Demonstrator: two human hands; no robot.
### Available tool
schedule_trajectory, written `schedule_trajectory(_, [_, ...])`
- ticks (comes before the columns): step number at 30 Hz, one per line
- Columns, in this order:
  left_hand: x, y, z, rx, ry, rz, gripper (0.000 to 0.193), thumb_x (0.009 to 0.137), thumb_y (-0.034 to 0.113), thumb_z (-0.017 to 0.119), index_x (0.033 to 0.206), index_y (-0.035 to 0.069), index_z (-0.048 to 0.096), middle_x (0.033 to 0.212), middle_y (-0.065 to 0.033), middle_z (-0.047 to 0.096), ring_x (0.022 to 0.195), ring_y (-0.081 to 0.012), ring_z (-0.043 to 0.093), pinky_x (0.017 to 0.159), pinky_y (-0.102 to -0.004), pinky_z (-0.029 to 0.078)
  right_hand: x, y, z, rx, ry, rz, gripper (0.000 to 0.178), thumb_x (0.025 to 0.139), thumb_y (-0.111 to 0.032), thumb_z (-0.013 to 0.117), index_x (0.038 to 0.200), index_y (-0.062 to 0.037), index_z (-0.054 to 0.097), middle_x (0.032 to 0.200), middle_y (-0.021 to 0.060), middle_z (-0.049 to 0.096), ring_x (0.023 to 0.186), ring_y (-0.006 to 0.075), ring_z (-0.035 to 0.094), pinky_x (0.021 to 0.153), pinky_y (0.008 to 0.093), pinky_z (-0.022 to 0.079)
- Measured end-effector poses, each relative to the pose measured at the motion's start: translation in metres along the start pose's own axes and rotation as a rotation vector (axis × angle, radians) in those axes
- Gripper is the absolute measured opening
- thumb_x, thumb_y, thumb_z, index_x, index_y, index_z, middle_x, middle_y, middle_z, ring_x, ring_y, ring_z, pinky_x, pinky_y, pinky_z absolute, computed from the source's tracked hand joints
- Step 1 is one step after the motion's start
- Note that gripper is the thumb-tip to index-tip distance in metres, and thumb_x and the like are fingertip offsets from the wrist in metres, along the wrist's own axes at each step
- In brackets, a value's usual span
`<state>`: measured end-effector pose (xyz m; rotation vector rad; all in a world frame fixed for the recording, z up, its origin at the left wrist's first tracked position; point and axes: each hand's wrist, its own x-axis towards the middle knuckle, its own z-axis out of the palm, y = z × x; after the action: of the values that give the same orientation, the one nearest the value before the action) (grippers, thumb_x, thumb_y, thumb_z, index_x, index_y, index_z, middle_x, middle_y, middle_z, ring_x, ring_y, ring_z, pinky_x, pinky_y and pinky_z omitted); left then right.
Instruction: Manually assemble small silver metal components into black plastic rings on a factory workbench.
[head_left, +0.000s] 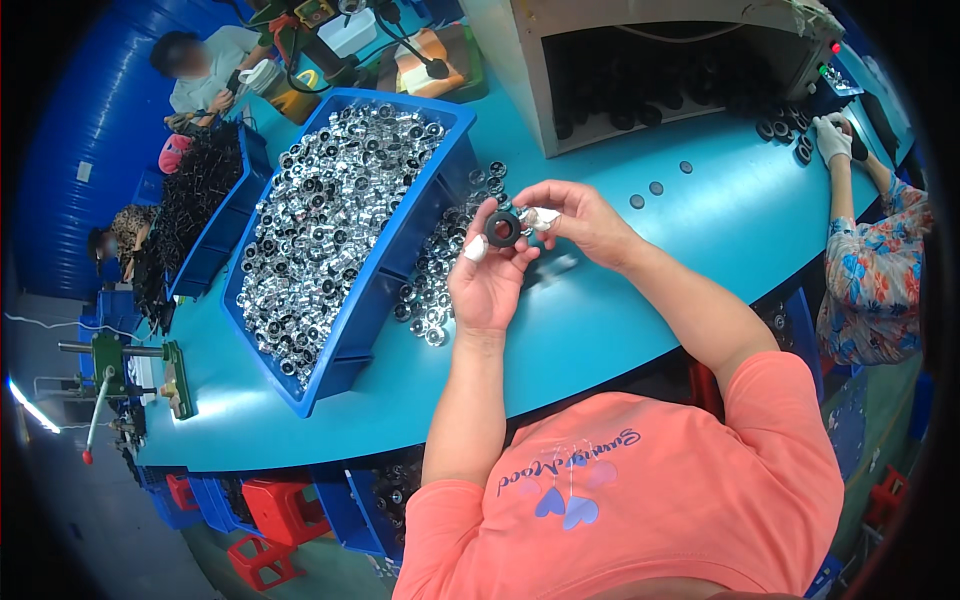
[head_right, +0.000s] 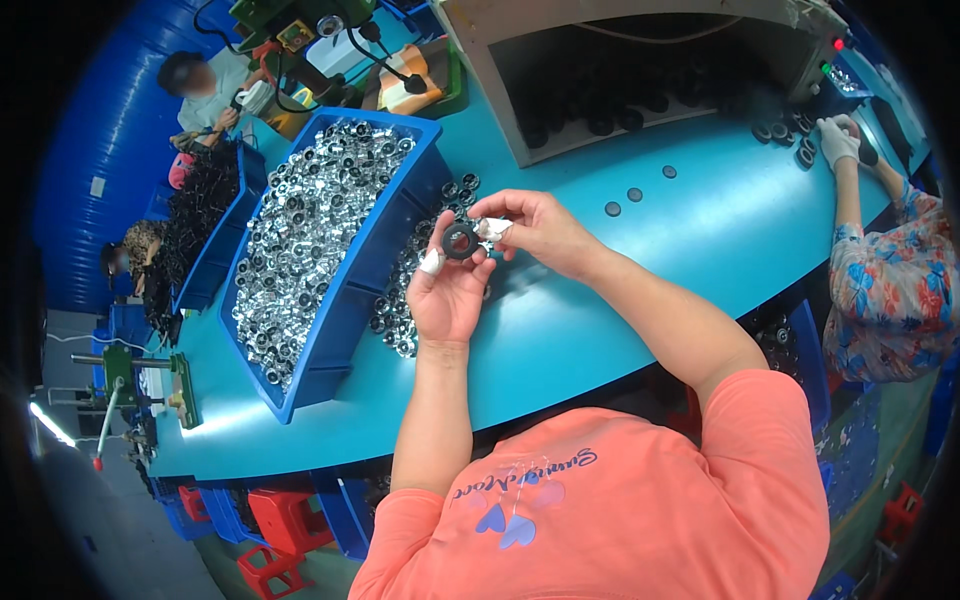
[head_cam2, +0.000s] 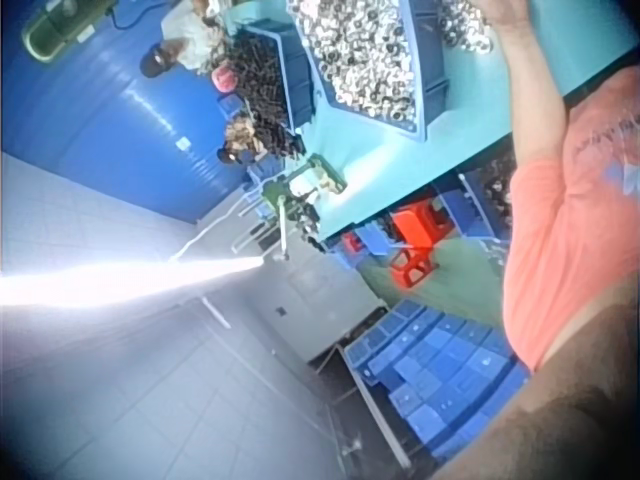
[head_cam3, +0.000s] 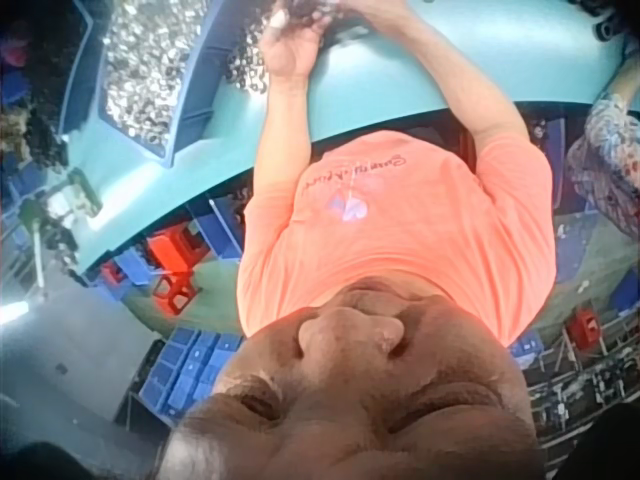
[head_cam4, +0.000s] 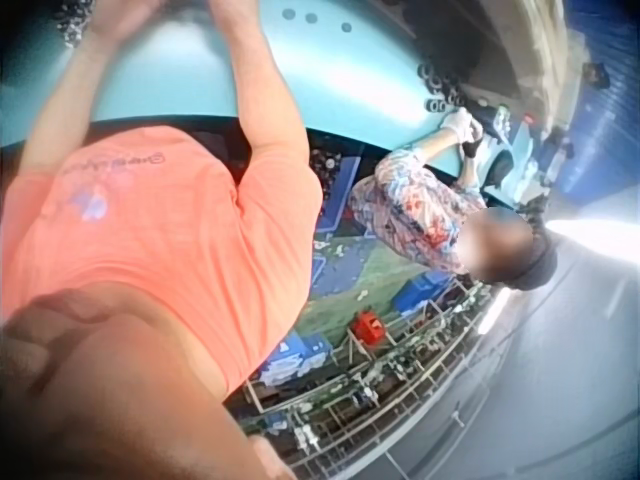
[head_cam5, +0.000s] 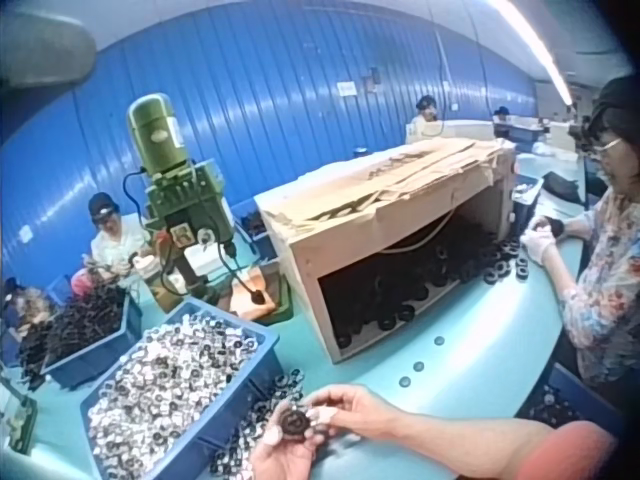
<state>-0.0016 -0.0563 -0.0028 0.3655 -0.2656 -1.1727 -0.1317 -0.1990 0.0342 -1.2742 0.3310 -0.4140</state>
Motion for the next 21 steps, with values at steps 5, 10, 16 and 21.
schedule_trajectory(5, [0.0004, -0.0003, -0.0003, -0.004, -0.020, -0.004, 0.052, 0.100, 0.021, 0.055, 0.148, 0.005, 0.047, 0.122, -0.0146, 0.064, 0.099, -0.0279, 0.065, 0.091, -0.0444, 0.059, -0.0008, -0.0019, 0.0013, -0.006, 0.000, 0.007, 0.029, 0.094, -0.006, 0.063, 0.122, -0.0022, 0.068, 0.103, 0.0029, 0.071, 0.083, 0.0065, 0.062, 0.072, 0.0239, 0.053])
schedule_trajectory(10, [0.0000, -0.0018, 0.0047, 0.009, 0.032, 0.004, 0.053, 0.099, 0.021, 0.053, 0.148, 0.003, 0.045, 0.120, -0.0150, 0.062, 0.096, -0.0262, 0.063, 0.087, -0.0411, 0.058, -0.0014, -0.0020, 0.0009, -0.012, -0.003, -0.006, 0.028, 0.095, -0.007, 0.064, 0.122, -0.0023, 0.068, 0.104, 0.0030, 0.071, 0.083, 0.0063, 0.063, 0.072, 0.0236, 0.053])
schedule_trajectory(16, [-0.0001, -0.0003, 0.0042, 0.013, 0.007, -0.007, 0.052, 0.101, 0.024, 0.051, 0.149, 0.004, 0.044, 0.118, -0.0195, 0.062, 0.095, -0.0250, 0.063, 0.088, -0.0408, 0.057, -0.0013, -0.0029, 0.0013, -0.003, 0.025, -0.011, 0.029, 0.093, -0.004, 0.062, 0.121, -0.0027, 0.068, 0.101, 0.0029, 0.072, 0.083, 0.0067, 0.063, 0.072, 0.0239, 0.053])
schedule_trajectory(21, [0.0010, -0.0009, 0.0031, 0.021, -0.029, -0.015, 0.052, 0.103, 0.027, 0.049, 0.149, 0.004, 0.043, 0.117, -0.0208, 0.062, 0.094, -0.0234, 0.063, 0.087, -0.0408, 0.056, -0.0014, -0.0017, -0.0004, 0.007, 0.013, -0.023, 0.025, 0.097, -0.009, 0.062, 0.121, -0.0026, 0.068, 0.098, 0.0023, 0.071, 0.080, 0.0064, 0.061, 0.071, 0.0234, 0.052])
